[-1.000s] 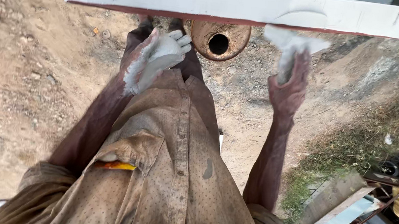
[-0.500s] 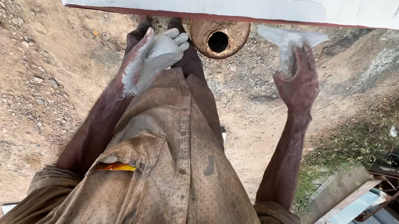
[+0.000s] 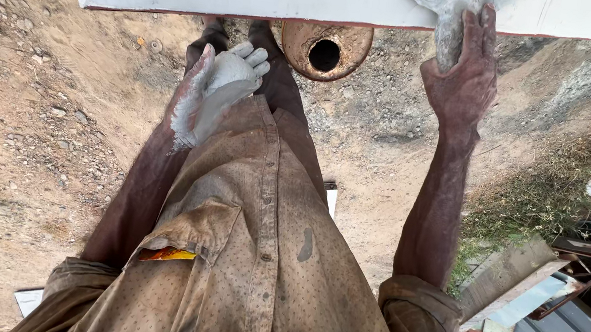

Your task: The person scoops wet plaster from a basin using a trowel, then applies and smooths it onto the top edge of a red and white rectangular structure. The person repeatedly adds plaster and smooths the surface to create an even finish.

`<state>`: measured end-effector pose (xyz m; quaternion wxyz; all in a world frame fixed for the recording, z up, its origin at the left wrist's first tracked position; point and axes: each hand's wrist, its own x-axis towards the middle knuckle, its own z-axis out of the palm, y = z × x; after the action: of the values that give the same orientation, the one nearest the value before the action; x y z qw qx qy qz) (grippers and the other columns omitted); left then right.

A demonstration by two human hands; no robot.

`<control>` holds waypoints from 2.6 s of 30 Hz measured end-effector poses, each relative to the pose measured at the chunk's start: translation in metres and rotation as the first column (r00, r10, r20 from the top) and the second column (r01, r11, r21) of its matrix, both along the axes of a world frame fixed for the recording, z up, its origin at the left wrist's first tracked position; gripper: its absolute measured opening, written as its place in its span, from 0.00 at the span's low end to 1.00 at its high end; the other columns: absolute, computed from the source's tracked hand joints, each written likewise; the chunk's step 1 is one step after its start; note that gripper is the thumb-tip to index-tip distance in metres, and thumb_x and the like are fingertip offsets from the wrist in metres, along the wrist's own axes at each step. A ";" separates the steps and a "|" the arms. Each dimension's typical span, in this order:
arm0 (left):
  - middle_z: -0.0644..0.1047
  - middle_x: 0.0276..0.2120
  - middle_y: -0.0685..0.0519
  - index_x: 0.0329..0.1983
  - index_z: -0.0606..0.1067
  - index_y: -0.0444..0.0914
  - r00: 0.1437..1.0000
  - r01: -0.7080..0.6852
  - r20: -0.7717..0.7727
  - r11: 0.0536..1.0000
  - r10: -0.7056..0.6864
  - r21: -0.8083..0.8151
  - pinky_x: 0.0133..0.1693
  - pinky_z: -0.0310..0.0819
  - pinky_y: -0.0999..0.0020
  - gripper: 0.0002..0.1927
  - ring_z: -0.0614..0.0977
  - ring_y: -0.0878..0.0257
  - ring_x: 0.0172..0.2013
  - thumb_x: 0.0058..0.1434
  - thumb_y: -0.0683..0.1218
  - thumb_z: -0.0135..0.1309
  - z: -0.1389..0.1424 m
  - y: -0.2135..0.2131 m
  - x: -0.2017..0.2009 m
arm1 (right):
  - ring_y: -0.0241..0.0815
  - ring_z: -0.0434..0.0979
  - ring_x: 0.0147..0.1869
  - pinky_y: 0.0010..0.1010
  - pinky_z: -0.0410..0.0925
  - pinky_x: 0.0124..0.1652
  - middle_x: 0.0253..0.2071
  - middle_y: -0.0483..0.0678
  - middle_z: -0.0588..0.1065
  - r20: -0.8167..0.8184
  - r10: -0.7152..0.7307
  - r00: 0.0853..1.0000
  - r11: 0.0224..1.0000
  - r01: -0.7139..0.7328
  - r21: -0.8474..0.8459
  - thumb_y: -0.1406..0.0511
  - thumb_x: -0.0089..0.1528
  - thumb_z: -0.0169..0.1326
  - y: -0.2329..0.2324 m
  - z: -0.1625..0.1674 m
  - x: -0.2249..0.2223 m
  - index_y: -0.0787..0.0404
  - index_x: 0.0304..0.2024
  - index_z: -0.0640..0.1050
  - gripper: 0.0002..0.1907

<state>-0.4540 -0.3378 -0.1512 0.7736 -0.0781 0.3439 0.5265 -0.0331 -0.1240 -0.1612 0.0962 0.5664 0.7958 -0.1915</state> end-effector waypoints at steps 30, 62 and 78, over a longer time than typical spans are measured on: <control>0.59 0.73 0.31 0.77 0.49 0.26 0.999 -0.046 -0.010 0.999 0.046 -0.002 0.74 0.62 0.53 0.50 0.65 0.44 0.74 0.70 0.68 0.46 -0.005 -0.003 0.003 | 0.51 0.59 0.84 0.50 0.69 0.71 0.84 0.50 0.51 0.036 0.091 0.995 0.996 -0.091 0.010 0.63 0.64 0.61 -0.003 0.013 -0.033 0.60 0.80 0.58 0.44; 0.67 0.72 0.36 0.72 0.62 0.29 0.420 -0.472 0.902 0.873 0.098 0.125 0.62 0.78 0.55 0.45 0.73 0.43 0.70 0.72 0.71 0.44 -0.004 0.084 0.102 | 0.44 0.79 0.43 0.34 0.79 0.39 0.63 0.57 0.69 -0.825 -0.555 0.107 0.829 -0.018 -0.559 0.66 0.64 0.60 -0.171 0.086 -0.121 0.60 0.70 0.65 0.33; 0.70 0.65 0.38 0.70 0.63 0.28 0.782 -0.503 0.551 0.817 0.292 0.281 0.58 0.79 0.63 0.45 0.76 0.53 0.63 0.66 0.68 0.53 0.011 0.065 -0.045 | 0.54 0.56 0.84 0.59 0.60 0.74 0.82 0.52 0.54 -0.357 0.008 0.934 0.957 -0.110 -0.267 0.69 0.58 0.57 -0.101 0.077 -0.160 0.53 0.80 0.56 0.48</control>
<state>-0.4991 -0.2728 -0.1400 0.7001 -0.1143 -0.0050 0.7048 -0.1930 -0.2246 -0.0841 0.0382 0.4789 0.7813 -0.3984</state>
